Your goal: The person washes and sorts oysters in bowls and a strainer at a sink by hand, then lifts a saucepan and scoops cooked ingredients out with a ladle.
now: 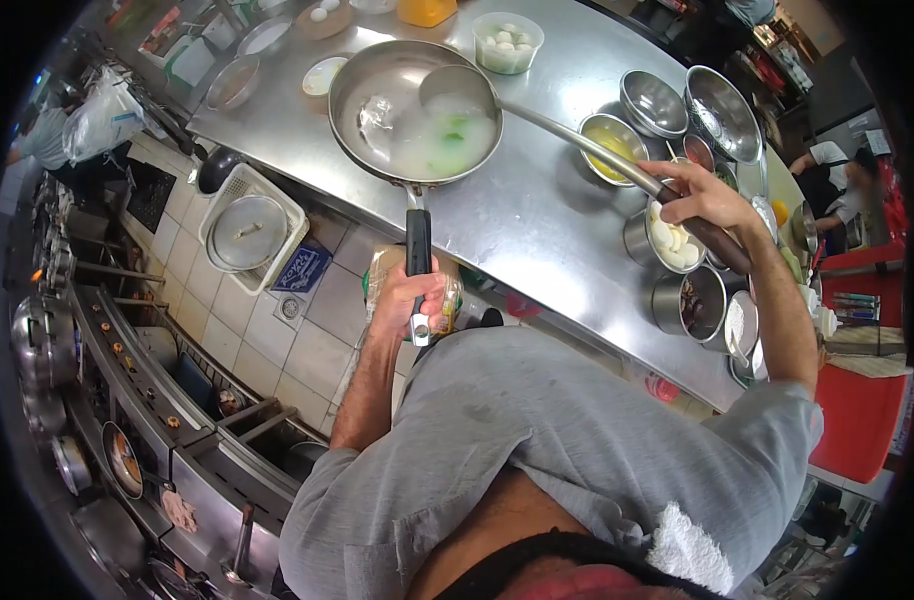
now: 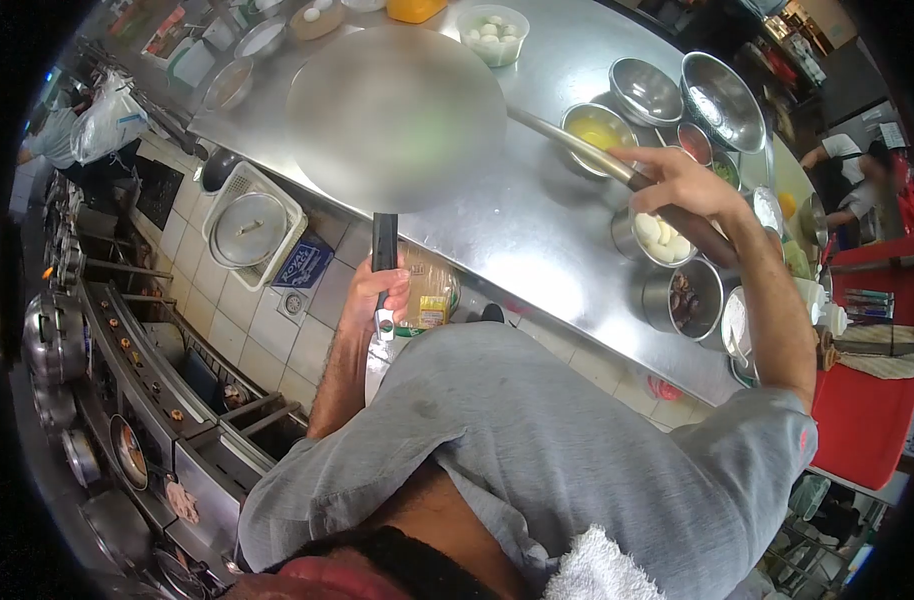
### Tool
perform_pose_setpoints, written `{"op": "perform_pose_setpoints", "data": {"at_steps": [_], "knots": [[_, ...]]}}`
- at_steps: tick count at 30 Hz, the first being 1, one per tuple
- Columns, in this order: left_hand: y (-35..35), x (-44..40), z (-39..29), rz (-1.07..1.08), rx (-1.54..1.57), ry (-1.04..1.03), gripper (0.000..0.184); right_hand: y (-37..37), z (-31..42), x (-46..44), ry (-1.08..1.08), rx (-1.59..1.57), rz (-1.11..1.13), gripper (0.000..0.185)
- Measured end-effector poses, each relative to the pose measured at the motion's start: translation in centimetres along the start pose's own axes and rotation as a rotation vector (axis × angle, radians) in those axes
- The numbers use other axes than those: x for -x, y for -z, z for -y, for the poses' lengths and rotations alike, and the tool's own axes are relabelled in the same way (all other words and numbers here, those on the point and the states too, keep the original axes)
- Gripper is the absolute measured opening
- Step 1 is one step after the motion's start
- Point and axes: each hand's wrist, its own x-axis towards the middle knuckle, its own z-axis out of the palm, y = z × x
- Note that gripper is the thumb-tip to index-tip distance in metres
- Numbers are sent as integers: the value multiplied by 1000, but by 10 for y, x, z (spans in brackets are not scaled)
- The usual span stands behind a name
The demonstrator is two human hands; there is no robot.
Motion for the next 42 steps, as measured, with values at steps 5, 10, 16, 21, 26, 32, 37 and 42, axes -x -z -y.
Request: {"op": "perform_pose_setpoints", "data": {"at_steps": [5, 10, 16, 21, 26, 32, 37, 42], "knots": [[-4, -9, 3, 8, -42, -36, 15, -32, 18, 29, -81, -642, 30, 58], [-8, -13, 3, 34, -8, -46, 16, -69, 21, 26, -83, -1060, 165, 55], [-9, -13, 8, 15, 11, -33, 14, -92, 44, 11, -68, -1103, 235, 50], [-8, -12, 8, 20, 39, -32, 14, -100, 57, -2, -25, -1252, 256, 38], [-9, -14, 7, 32, 51, -20, 13, -98, 57, -10, 19, -1414, 276, 32], [-12, -18, 5, 56, 60, 2, 13, -81, 70, -10, 80, -1399, 153, 13], [-8, -22, 5, 95, 121, 48, 17, -51, 74, -17, 174, -1365, 124, 20], [-12, -19, 1, 107, 124, 50, 17, -15, 71, -30, 279, -1372, 14, 17]]}}
